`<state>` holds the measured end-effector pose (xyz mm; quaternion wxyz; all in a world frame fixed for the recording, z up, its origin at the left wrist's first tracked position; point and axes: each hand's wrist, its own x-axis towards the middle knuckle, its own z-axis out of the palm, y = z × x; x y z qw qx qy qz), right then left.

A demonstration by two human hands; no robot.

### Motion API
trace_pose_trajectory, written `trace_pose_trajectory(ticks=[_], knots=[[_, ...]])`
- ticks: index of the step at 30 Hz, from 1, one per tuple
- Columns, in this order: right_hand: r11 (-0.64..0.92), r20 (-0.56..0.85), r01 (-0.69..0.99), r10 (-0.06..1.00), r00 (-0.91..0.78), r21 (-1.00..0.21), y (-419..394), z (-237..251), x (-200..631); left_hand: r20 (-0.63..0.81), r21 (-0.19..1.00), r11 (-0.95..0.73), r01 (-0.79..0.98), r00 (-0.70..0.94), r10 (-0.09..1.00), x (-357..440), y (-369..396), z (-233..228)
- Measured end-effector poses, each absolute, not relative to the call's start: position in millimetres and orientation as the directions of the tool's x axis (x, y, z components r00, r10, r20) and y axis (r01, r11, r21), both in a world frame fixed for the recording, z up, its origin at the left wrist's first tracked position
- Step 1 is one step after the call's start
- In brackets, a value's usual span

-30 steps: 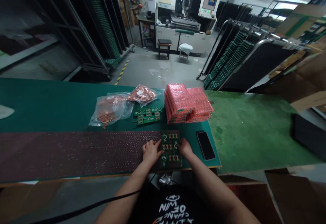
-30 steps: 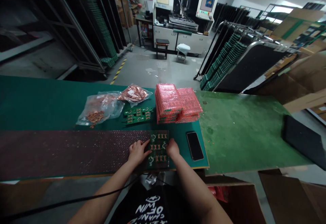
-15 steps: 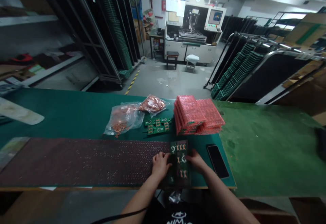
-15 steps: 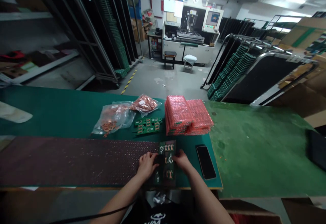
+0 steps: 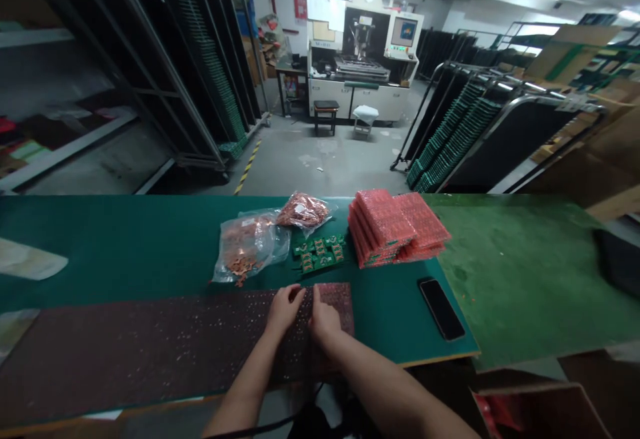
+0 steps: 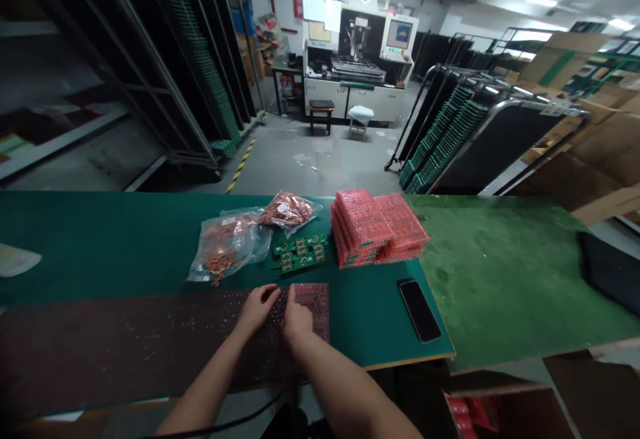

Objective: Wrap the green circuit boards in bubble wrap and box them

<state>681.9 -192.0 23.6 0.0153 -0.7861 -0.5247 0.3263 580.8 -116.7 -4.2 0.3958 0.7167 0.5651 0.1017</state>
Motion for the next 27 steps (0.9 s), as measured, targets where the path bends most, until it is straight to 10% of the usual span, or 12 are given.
trace_pose_trajectory(ticks=[6,13,24,27], knots=[[-0.505,-0.479,0.698,0.839,0.259,-0.507,-196.8,2.8,678.4,-0.224,0.349,-0.573,0.742,0.659,0.718,617.5,-47.2,11.4],[-0.414,-0.305,0.447,0.905,0.296,-0.793,-257.8,-25.0,712.3,-0.39,0.143,-0.737,0.66,0.722,0.571,661.9,-4.3,10.5],[-0.392,-0.472,-0.265,0.762,0.444,-0.881,-261.0,-8.2,728.6,-0.317,0.341,-0.272,0.9,0.383,0.868,620.4,-102.9,40.5],[-0.424,-0.442,-0.138,0.804,0.398,-0.895,-251.1,-0.4,723.4,-0.356,0.346,-0.18,0.921,0.307,0.883,605.8,-171.2,28.8]])
